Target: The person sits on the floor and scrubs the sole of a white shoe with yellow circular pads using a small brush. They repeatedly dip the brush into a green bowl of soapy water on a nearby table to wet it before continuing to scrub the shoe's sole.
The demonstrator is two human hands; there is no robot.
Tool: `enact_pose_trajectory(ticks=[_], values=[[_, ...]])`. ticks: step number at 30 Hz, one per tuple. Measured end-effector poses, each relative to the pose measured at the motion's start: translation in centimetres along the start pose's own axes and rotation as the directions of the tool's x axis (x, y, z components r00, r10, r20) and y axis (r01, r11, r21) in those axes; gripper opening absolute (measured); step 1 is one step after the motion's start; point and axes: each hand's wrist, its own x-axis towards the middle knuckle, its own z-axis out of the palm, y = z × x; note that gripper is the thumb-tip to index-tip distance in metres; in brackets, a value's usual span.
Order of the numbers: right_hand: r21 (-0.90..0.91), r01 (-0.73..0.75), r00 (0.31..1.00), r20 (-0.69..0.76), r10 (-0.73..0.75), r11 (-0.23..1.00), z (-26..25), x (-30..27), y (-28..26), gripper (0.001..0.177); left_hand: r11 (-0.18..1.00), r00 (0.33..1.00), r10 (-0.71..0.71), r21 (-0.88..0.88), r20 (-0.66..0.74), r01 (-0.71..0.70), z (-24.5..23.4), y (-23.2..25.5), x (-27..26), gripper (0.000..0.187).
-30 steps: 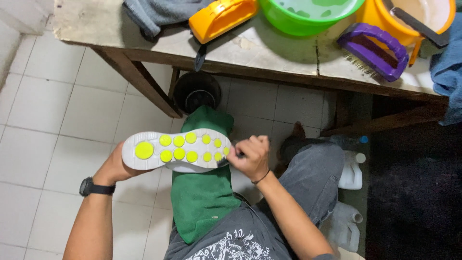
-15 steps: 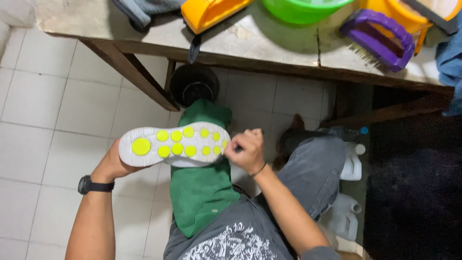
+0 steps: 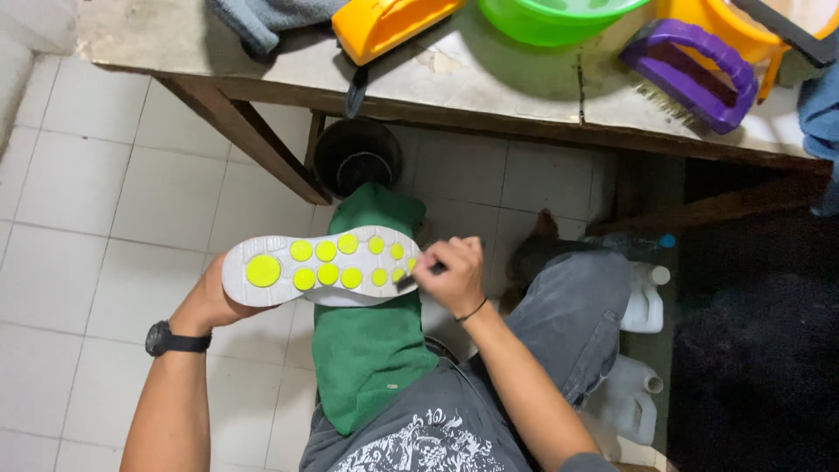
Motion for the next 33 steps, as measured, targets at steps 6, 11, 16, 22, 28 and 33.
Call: enact_pose_trajectory(ticks=[6, 11, 16, 22, 28, 33], values=[[-0.006, -0.01, 0.998, -0.066, 0.009, 1.0, 0.5, 1.2, -1.0, 0.028, 0.998, 0.999, 0.048, -0.031, 0.004, -0.048, 0.3, 0.9, 0.3, 0.059], [-0.029, -0.102, 0.991, -0.096, 0.098, 0.994, 0.6, 1.9, 1.7, 0.029, 0.999, 0.999, -0.044, -0.023, 0.029, 0.045, 0.8, 1.0, 0.6, 0.068], [-0.01, -0.039, 0.997, -0.069, 0.038, 0.999, 1.0, 0.9, 3.1, 0.03, 0.995, 0.995, -0.089, -0.035, 0.05, 0.091, 0.8, 3.0, 0.7, 0.07], [0.015, -0.017, 0.996, -0.09, 0.018, 1.0, 0.3, 2.5, 0.5, 0.031, 0.999, 0.999, -0.01, -0.045, 0.039, 0.012, 1.1, 3.5, 0.5, 0.066], [-0.02, -0.118, 0.991, -0.067, 0.116, 0.993, 0.7, 2.6, 1.6, 0.025, 0.999, 0.999, -0.011, -0.041, 0.035, 0.012, 1.5, 4.2, 0.2, 0.069], [0.025, -0.252, 0.966, -0.047, 0.253, 0.967, -0.2, 3.4, 1.6, 0.022, 0.999, 0.999, 0.022, -0.046, 0.04, -0.02, 1.4, 5.1, 0.1, 0.063]])
